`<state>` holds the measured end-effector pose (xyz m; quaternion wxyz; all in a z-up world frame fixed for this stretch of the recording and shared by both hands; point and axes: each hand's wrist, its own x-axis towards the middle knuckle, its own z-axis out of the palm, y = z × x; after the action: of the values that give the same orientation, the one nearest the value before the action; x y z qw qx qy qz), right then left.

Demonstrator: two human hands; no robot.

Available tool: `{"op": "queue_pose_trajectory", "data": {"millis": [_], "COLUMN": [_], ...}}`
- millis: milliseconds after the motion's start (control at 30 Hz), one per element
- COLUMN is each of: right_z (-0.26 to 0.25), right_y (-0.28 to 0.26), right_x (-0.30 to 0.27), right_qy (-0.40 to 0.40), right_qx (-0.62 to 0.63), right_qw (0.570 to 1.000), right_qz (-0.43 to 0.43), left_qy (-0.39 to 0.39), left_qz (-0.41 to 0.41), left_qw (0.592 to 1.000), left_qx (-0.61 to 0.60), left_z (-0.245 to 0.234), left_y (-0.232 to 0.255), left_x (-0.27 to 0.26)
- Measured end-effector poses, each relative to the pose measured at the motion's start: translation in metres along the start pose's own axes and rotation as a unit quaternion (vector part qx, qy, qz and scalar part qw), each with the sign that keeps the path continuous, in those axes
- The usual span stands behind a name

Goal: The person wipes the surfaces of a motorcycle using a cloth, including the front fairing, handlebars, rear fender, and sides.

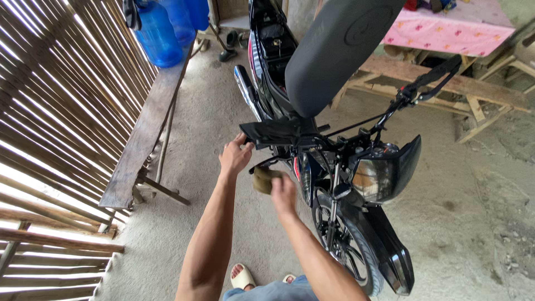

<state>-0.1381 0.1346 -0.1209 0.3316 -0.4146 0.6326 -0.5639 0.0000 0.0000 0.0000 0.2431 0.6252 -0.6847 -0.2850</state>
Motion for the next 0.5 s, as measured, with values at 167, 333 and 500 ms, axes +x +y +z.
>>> {"op": "queue_pose_trajectory", "data": {"millis": [167, 333, 500], "right_z": [-0.027, 0.037, 0.031], "right_y": [-0.020, -0.062, -0.036], "right_x": [0.022, 0.008, 0.001], "right_qy": [0.102, -0.061, -0.183], "right_qx": [0.309, 0.282, 0.485], "right_qw": [0.878, 0.903, 0.819], "right_qz": [0.353, 0.317, 0.246], "left_qy": [-0.008, -0.014, -0.009], "left_qz": [-0.014, -0.041, -0.018], "left_qw": [0.999, 0.995, 0.976], "left_qx": [-0.041, -0.095, -0.219], "left_z": [-0.010, -0.007, -0.004], "left_y": [0.018, 0.009, -0.029], "left_x": [-0.012, -0.008, -0.019]}}
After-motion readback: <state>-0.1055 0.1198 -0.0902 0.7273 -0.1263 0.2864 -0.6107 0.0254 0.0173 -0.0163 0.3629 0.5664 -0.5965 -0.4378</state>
